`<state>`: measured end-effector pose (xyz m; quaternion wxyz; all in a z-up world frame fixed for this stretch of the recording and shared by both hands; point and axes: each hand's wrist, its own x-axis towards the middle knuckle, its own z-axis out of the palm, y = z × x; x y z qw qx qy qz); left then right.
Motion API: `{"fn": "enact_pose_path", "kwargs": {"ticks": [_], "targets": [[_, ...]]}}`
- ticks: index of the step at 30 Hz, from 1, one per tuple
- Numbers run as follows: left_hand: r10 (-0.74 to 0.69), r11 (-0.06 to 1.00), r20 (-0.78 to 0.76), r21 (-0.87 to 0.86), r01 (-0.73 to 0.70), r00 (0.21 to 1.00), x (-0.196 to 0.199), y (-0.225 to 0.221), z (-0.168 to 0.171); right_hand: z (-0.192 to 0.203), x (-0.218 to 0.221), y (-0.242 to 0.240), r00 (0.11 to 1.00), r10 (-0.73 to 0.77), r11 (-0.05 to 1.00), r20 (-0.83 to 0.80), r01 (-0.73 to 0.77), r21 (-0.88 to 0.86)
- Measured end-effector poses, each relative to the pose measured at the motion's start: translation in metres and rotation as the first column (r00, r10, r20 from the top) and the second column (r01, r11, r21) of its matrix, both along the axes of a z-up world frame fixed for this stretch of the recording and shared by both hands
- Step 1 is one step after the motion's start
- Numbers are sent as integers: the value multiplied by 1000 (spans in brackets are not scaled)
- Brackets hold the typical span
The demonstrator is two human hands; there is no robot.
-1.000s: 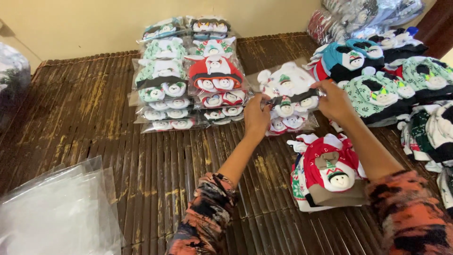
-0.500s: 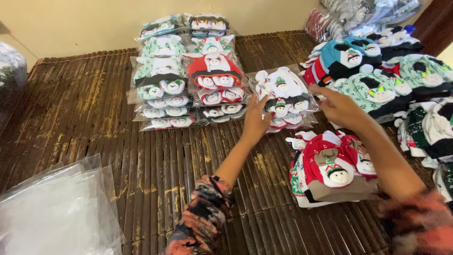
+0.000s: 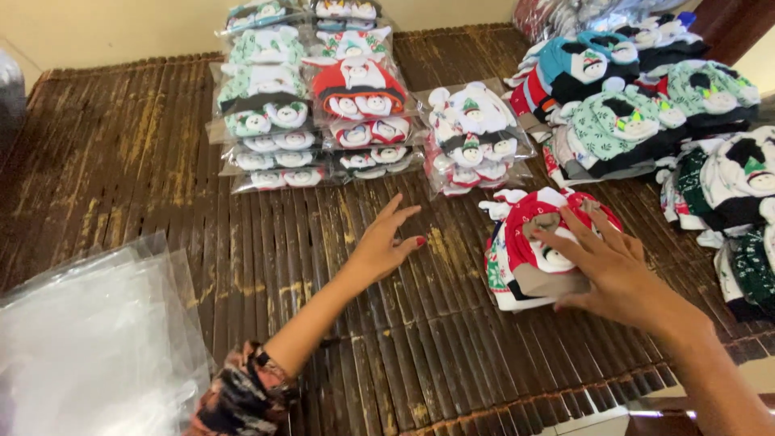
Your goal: Packaging baby hats and booties into clear plastic bags and stacking them.
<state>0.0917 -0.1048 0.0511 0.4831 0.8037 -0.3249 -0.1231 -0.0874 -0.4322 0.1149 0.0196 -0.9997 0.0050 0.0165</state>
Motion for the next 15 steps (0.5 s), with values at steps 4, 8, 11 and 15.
{"fn": "enact_pose_path", "kwargs": {"ticks": [4, 8, 11, 15], "targets": [[-13, 993, -84, 118, 23, 996, -32, 30, 15, -5, 16, -8, 1000, -14, 999, -2, 13, -46], [-51, 989, -54, 135, 57, 997, -43, 55, -2, 41, 28, 5, 963, -143, 974, -229, 178, 143], [-47, 986, -127, 151, 66, 991, -54, 70, -2, 27, 39, -28, 955, -165, 880, -246, 254, 400], [-48, 983, -171, 168, 77, 984, -66, 90, -5, 10, 50, -52, 968, -214, 823, -129, 250, 511]]}}
